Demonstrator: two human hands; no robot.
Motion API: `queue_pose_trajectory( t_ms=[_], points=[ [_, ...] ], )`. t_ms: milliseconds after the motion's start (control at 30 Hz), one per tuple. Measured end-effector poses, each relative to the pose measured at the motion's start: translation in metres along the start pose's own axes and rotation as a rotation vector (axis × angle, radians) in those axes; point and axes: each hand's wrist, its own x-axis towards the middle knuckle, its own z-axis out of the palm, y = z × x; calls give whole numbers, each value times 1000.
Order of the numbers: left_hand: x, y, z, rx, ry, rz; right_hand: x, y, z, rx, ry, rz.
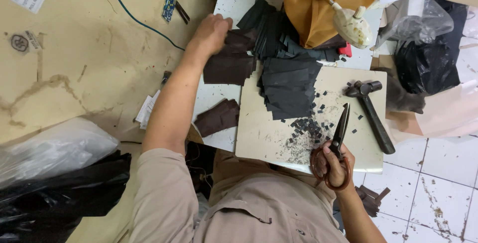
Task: Trimming small pieces of black leather using scissors on a workbench
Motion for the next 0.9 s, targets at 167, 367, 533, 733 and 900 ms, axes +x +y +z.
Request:
queue_pose_trajectory(
  t_ms=[167, 367, 533, 733, 900],
  points=[
    [1, 14, -21, -99, -198, -209, 2, -5, 5, -4, -8, -14],
    [-2, 9, 4, -508, -13, -349, -1, 0, 0, 37, 22, 45],
    [2, 15, 27, -340, -28, -369, -1, 4, -2, 56, 10, 26],
    [8, 9, 31, -248, 56, -287, -1, 5, -4, 48, 27, 51],
    [2, 5, -18, -128, -139, -259, 1, -2, 2, 8, -4, 11]
  ],
)
